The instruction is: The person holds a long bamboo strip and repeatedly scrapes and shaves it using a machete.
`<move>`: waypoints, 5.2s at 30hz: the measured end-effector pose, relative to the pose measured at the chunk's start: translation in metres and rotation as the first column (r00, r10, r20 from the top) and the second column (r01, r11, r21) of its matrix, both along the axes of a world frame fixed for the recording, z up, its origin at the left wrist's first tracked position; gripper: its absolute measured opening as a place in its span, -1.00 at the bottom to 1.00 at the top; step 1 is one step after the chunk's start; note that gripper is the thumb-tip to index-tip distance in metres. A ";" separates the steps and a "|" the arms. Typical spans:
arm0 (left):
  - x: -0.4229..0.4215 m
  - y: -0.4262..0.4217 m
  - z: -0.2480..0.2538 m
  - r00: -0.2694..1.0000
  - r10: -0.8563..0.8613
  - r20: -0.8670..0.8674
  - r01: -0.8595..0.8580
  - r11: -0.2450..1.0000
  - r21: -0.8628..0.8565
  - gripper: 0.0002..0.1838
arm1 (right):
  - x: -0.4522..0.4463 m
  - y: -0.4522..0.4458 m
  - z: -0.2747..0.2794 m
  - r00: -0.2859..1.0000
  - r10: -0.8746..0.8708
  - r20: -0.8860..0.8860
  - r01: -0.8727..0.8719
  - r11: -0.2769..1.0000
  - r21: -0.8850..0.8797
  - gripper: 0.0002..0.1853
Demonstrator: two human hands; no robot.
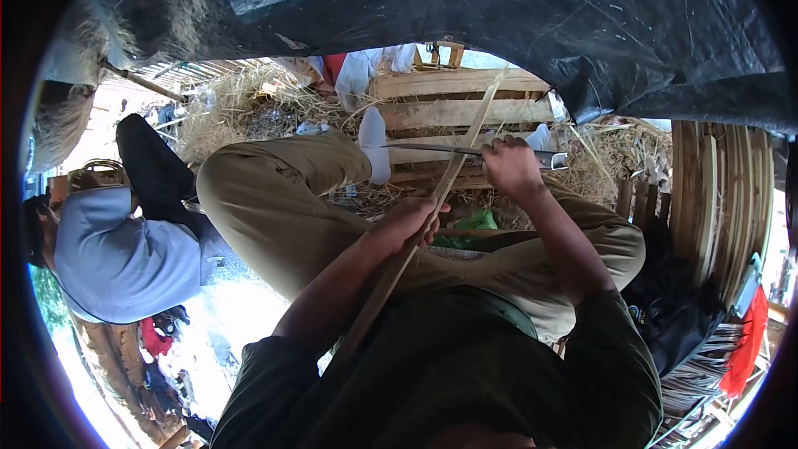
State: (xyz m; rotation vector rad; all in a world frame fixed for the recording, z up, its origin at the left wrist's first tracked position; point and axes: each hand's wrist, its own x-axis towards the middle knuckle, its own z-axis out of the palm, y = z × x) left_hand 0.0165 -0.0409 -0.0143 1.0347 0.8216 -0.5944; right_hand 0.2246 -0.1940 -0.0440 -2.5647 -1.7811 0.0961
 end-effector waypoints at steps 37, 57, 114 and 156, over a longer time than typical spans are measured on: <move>-0.024 0.007 -0.015 0.982 0.007 0.188 -0.023 0.996 0.086 -0.59 | 0.068 0.043 -0.051 0.759 -0.511 -0.403 0.408 0.856 -0.317 -0.24; -0.023 0.015 -0.004 0.986 -0.009 0.166 -0.001 0.998 0.061 -0.64 | 0.079 0.043 -0.054 0.717 -0.459 -0.525 0.331 0.887 -0.323 -0.40; -0.027 0.020 -0.008 0.991 0.084 0.101 -0.078 0.995 -0.062 -0.62 | -0.008 0.048 -0.020 0.662 -0.448 -0.601 0.344 0.894 -0.287 -0.44; -0.026 0.019 0.006 0.985 -0.041 0.168 0.022 0.993 0.117 -0.53 | -0.003 0.040 -0.001 0.445 -0.597 -0.668 0.313 0.802 -0.508 -0.41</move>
